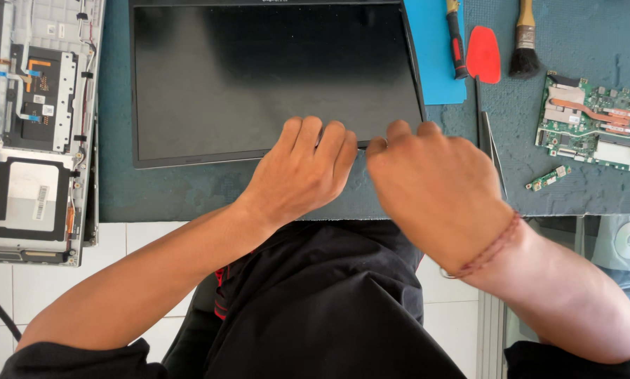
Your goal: The person uses a prying tool to carefully separate the bezel from the edges of a laptop screen. They work around the perimeter, lifting and detaching the frame piece by piece while the laptop body and internal components remain visible on the workbench.
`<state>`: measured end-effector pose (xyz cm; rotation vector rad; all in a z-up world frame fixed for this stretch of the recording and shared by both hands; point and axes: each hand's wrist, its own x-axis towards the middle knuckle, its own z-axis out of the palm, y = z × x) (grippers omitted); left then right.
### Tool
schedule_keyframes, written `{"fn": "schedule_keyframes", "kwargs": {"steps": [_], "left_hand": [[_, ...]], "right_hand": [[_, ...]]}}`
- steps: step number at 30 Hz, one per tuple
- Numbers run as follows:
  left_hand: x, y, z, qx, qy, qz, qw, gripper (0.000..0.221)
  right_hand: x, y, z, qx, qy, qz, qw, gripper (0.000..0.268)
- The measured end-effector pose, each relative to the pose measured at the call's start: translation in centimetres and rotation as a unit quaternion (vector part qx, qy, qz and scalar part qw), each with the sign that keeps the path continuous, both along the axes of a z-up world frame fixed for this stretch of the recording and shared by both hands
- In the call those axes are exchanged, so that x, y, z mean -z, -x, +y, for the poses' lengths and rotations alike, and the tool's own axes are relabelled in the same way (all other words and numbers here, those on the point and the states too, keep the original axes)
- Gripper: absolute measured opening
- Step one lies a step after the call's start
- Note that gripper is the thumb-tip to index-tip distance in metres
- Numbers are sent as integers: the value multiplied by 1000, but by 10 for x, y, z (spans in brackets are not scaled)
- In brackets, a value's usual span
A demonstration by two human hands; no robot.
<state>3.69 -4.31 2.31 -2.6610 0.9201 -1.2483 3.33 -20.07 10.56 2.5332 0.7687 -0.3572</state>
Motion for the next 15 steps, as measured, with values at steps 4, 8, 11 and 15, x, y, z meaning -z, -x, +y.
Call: {"fn": "schedule_keyframes", "kwargs": {"steps": [4, 8, 11, 15], "left_hand": [[-9, -3, 4, -6, -1, -20, 1000, 20], [-6, -4, 0, -1, 5, 11, 1000, 18], [0, -2, -5, -6, 4, 26, 1000, 18], [13, 1, -7, -23, -9, 52, 998, 17]], "right_hand": [[6, 21, -10, 26, -94, -33, 995, 37], [35, 44, -10, 35, -169, -198, 965, 55], [55, 49, -14, 55, -231, -201, 950, 55], [78, 48, -25, 94, -352, -169, 916, 47]]}}
